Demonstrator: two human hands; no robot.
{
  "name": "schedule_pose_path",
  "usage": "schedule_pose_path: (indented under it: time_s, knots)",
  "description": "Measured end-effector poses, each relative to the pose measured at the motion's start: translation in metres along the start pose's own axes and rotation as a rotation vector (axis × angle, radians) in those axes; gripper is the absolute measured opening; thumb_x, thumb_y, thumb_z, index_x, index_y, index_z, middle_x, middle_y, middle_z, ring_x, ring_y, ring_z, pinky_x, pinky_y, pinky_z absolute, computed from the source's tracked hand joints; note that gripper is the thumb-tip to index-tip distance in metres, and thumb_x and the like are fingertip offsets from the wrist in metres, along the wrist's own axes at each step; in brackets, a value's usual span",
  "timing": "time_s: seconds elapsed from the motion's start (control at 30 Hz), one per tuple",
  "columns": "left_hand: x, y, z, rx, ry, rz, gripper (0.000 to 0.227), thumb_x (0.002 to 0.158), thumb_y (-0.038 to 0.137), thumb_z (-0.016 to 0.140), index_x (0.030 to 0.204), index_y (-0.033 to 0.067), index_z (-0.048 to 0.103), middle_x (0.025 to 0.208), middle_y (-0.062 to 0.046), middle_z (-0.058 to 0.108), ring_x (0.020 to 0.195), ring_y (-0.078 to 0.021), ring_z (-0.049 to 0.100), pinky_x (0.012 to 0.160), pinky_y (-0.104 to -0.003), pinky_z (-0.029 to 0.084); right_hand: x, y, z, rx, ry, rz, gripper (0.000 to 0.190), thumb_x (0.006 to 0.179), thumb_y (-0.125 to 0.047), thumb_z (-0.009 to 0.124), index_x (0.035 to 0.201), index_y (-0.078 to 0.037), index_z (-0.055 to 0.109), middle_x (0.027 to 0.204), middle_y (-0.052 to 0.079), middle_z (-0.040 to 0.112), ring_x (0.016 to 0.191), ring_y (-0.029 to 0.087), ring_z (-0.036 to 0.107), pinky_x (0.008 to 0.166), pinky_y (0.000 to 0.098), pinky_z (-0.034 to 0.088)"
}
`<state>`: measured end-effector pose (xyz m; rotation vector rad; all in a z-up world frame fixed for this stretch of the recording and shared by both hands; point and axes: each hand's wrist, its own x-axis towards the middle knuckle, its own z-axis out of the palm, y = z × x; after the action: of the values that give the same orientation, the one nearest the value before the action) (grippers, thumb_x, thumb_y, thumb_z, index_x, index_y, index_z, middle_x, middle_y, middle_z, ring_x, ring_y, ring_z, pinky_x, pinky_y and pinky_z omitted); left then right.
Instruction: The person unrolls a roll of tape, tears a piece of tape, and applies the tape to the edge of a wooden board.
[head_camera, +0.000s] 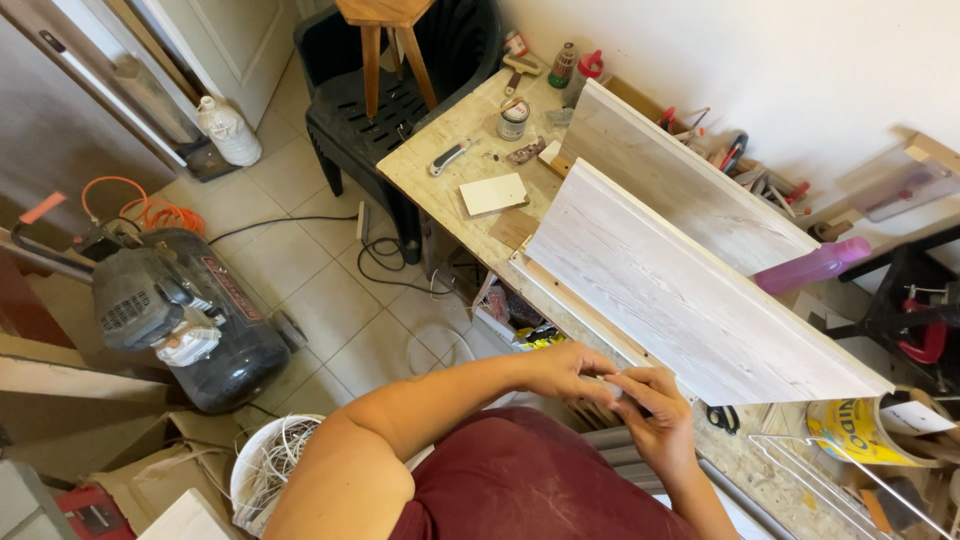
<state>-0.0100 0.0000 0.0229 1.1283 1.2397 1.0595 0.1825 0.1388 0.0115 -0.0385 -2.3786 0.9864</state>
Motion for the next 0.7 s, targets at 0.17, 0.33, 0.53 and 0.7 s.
schedule_pose_path:
  time_s: [0.17, 0.33, 0.53, 0.7]
  knots:
    - [0.01, -0.007, 0.004, 0.23, 0.217, -0.145, 0.04, 0.069, 0.052, 0.083, 0.09, 0.0203, 0.072, 0.073, 0.004, 0.061, 0.066, -0.0118, 0.053, 0.062, -0.03, 0.039, 0.001, -0.002, 0.004, -0.214, -0.03, -0.051, 0.032, 0.091, -0.007, 0.077, 0.122, -0.012, 0.076, 0.114, 0.008, 0.068, 0.106, 0.024, 0.066, 0.09, 0.0363, 0.055]
    - [0.006, -0.012, -0.005, 0.048, 0.136, -0.075, 0.041, 0.076, 0.043, 0.087, 0.103, 0.0157, 0.074, 0.081, 0.002, 0.068, 0.07, -0.0088, 0.059, 0.063, -0.027, 0.049, 0.005, -0.006, 0.008, -0.159, 0.016, -0.015, 0.027, 0.095, -0.009, 0.074, 0.121, -0.017, 0.079, 0.103, 0.004, 0.069, 0.087, 0.016, 0.07, 0.077, 0.0284, 0.055]
    - [-0.003, -0.005, -0.008, 0.059, 0.155, -0.068, 0.03, 0.081, 0.042, 0.081, 0.093, 0.0161, 0.073, 0.072, 0.0, 0.066, 0.065, -0.0118, 0.059, 0.062, -0.029, 0.044, 0.011, -0.008, 0.011, -0.076, -0.048, 0.015, 0.034, 0.091, -0.006, 0.078, 0.124, -0.01, 0.074, 0.115, 0.009, 0.068, 0.102, 0.022, 0.067, 0.082, 0.0303, 0.058]
    - [-0.006, -0.02, -0.017, -0.111, -0.005, -0.017, 0.042, 0.086, 0.035, 0.081, 0.117, 0.0091, 0.069, 0.079, -0.004, 0.064, 0.068, -0.0133, 0.062, 0.059, -0.029, 0.053, 0.014, -0.013, 0.021, -0.13, -0.028, 0.016, 0.027, 0.093, -0.015, 0.077, 0.12, -0.012, 0.077, 0.111, 0.006, 0.073, 0.094, 0.019, 0.073, 0.079, 0.0305, 0.058]
